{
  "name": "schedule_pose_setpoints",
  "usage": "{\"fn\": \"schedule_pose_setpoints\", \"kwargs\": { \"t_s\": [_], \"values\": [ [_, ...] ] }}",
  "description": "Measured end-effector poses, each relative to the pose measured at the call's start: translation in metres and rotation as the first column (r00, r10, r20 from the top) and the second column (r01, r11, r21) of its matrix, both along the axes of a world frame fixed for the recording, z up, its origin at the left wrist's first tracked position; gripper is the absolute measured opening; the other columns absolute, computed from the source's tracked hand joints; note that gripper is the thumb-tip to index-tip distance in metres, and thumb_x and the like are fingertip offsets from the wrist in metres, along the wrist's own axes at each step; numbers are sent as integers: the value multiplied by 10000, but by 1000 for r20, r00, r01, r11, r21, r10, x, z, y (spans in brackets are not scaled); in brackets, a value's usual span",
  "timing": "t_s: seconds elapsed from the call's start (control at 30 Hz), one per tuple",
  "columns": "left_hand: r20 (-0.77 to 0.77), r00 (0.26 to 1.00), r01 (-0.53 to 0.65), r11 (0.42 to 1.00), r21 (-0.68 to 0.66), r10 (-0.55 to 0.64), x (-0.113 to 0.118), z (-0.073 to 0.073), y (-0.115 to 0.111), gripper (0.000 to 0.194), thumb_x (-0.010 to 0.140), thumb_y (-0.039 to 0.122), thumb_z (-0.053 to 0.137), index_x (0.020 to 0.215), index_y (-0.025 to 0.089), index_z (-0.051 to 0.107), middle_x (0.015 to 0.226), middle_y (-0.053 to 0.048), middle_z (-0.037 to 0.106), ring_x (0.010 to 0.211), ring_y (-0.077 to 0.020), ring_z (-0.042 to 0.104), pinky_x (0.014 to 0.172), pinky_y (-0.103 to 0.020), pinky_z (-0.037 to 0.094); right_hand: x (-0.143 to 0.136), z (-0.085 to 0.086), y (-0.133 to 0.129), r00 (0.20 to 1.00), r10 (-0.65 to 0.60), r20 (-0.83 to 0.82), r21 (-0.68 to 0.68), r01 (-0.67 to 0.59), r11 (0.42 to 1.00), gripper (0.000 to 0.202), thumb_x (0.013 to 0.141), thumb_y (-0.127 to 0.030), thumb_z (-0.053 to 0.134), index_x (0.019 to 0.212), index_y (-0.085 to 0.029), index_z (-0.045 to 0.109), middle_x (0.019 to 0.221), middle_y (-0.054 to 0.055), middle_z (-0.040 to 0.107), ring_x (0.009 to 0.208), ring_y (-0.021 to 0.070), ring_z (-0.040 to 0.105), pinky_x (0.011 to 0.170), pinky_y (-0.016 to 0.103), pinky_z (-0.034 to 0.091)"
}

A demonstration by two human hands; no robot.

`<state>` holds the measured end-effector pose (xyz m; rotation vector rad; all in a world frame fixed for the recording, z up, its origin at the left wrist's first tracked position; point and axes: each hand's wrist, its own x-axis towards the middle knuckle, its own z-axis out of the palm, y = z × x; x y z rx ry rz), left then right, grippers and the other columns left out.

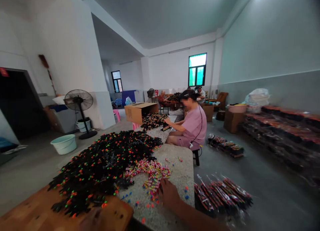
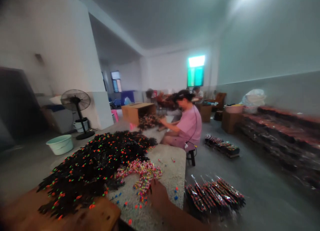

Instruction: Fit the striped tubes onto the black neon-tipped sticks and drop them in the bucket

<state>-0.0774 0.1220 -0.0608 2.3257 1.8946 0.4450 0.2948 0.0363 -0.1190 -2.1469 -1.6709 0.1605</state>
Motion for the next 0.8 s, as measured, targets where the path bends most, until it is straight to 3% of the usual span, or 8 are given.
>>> {"fn": "schedule_pose_setpoints", "kwargs": {
  "t_s": [0.1, 0.23, 0.37, 0.5, 0.67, 0.8],
  "values": [
    [-45, 999, -1, 1000, -5, 1, 1, -2, 39, 516, 982, 412, 672, 1446, 207, 577, 1497, -139, 556, 1305, -329, 597, 1061, -532, 530, 1, -2, -3, 999, 47, 3, 4, -47, 999, 358, 994, -236, 510, 1306, -184, 677, 1355, 138, 670, 1116, 249, 687, 967, 325, 507],
    [-144, 989, 7, 997, -79, -18, 12, -19, 76, 788, 945, 521, 585, 1626, 165, 411, 1697, -235, 296, 1529, -466, 353, 1176, -571, 393, 2, 4, -7, 995, 102, 18, 5, -102, 995, 320, 1026, -268, 497, 1274, -227, 695, 1360, 108, 666, 1106, 232, 684, 962, 317, 498],
    [-202, 979, -21, 995, -101, 0, 26, -45, 92, 806, 942, 603, 459, 1615, 162, 430, 1677, -243, 338, 1527, -482, 342, 1161, -601, 369, 3, 3, -5, 996, 73, 43, 20, -74, 997, 304, 1040, -259, 476, 1259, -207, 680, 1325, 117, 677, 1102, 232, 683, 931, 308, 494],
    [-115, 993, 34, 999, 14, -33, 29, -53, 84, 587, 931, 486, 496, 1442, 215, 593, 1551, -183, 517, 1426, -424, 471, 1127, -570, 398, 3, -1, -1, 997, 60, 47, -6, -60, 998, 270, 1015, -257, 527, 1227, -190, 680, 1271, 113, 699, 1058, 226, 689, 898, 296, 489],
    [79, 993, 89, 995, 45, -92, 17, -30, 46, 319, 919, 222, 549, 1188, 105, 673, 1341, -225, 626, 1272, -361, 577, 1112, -496, 428, 4, 1, -6, 987, 136, 90, 18, -138, 990, 331, 1056, -260, 473, 1299, -202, 690, 1285, 116, 695, 1084, 205, 677, 921, 285, 487],
    [95, 995, 31, 999, 20, -32, -6, -26, 30, 150, 951, 217, 592, 1044, 154, 692, 1212, -139, 680, 1204, -284, 601, 1067, -376, 448, 10, -7, -3, 973, 183, 138, 51, -192, 980, 336, 1057, -274, 474, 1275, -206, 721, 1305, 140, 675, 1045, 216, 680, 886, 305, 508]
  ]
}}
